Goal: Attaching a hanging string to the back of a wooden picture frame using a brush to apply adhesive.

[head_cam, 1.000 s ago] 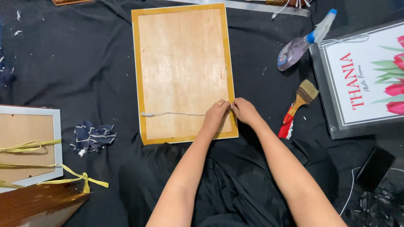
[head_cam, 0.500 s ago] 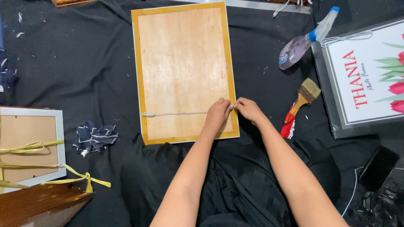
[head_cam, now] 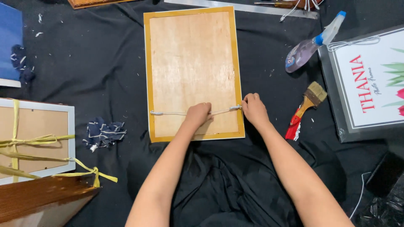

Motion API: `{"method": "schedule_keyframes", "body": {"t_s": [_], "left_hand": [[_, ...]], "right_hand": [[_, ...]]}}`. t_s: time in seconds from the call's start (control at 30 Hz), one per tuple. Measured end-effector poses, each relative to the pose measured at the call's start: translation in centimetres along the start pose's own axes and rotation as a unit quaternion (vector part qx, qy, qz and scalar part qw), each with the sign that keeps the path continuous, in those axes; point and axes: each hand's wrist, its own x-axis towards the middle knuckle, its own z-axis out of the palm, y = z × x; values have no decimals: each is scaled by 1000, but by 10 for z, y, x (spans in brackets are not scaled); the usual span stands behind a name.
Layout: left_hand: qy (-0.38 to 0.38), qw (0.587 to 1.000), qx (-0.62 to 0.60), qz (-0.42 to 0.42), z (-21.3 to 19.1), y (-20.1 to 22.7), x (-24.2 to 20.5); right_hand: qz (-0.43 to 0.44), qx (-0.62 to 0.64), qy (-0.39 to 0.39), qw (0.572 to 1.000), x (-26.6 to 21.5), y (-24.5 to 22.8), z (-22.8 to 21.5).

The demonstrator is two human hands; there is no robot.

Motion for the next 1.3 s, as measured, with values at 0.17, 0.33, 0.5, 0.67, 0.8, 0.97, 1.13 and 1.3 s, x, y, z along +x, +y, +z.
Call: {"method": "schedule_keyframes", "body": {"t_s": [0.17,0.33,0.5,0.67,0.8,0.97,1.13,1.3], "left_hand": [[-26,995,95,-7,-18,-12,-43],[-33,979,199,0,34,9,-66],[291,895,338,7,105,6,-46],[364,875,311,68,124,-1,-36],[377,871,305,80,130,-6,-35],[367,871,304,117,101,3,-43],[423,851,268,157,77,13,-40],[438,840,274,164,47,30,-55]], "right_hand": [[-157,-133,46,977,-16,-29,29],[-226,-222,-69,946,-35,-39,41],[-212,-301,-112,923,-45,-52,29],[-200,-314,-115,921,-41,-41,46],[-194,-310,-117,923,-41,-42,46],[-179,-301,-120,929,-39,-39,41],[-197,-306,-70,929,-41,-31,43],[-294,-320,13,901,-42,-31,72]]}}
